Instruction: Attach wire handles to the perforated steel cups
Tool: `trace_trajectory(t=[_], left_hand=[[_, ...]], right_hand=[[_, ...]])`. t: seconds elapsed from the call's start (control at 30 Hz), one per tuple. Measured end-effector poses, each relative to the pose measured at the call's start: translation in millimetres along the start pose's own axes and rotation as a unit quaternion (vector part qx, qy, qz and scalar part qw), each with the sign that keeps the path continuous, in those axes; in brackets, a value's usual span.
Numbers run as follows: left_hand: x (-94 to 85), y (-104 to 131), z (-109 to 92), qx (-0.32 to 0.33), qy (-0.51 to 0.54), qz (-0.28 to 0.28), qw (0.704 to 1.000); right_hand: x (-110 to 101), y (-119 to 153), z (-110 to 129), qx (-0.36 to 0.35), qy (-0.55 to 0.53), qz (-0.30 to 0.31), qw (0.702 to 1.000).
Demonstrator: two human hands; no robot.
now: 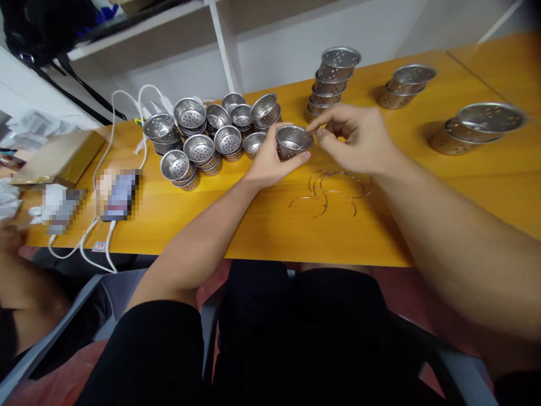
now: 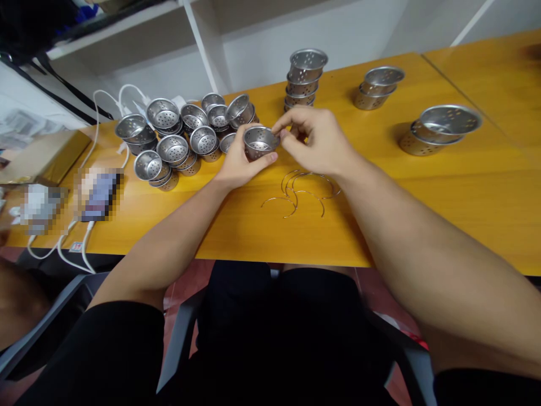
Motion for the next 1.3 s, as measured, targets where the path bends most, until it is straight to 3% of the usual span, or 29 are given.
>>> trace_trajectory(t=[0.2,0.6,0.83,0.97,1.3], left_hand=[[1.8,0.0,1.5,0.012,-0.004,-0.011,1.000],[1.8,2.2,-2.6,0.004,0.004,-0.011,1.000],[2.8,1.1,2.5,0.039,-0.011,-0.004,0.999],[3.5,1.3,0.7,0.028,-0.012,-0.017,0.999],[3.7,-1.4,13.4,0.077,-0.017,-0.001,0.997]], right_hand=[[-1.5,-2.2,-6.7,-0.059,0.015,-0.006,0.998],[1.3,-0.8,-19.9,-0.137,0.043,0.070,0.987],[7.7,3.2,-24.1,-0.085,0.025,0.127,0.988],[7.3,3.8,-18.6,-0.052,0.010,0.139,0.989],[5.1,1.5,-21.0,-0.102,-0.006,0.049,0.994]])
Point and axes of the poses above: each hand's wrist, its own y-axis away from the middle knuckle, its own x-axis out of the palm, z = x × y, the point moved 1 cm from there along -y, towards the middle knuckle, and after that the axes turned 5 degrees about -x, right-handed, at the moved point
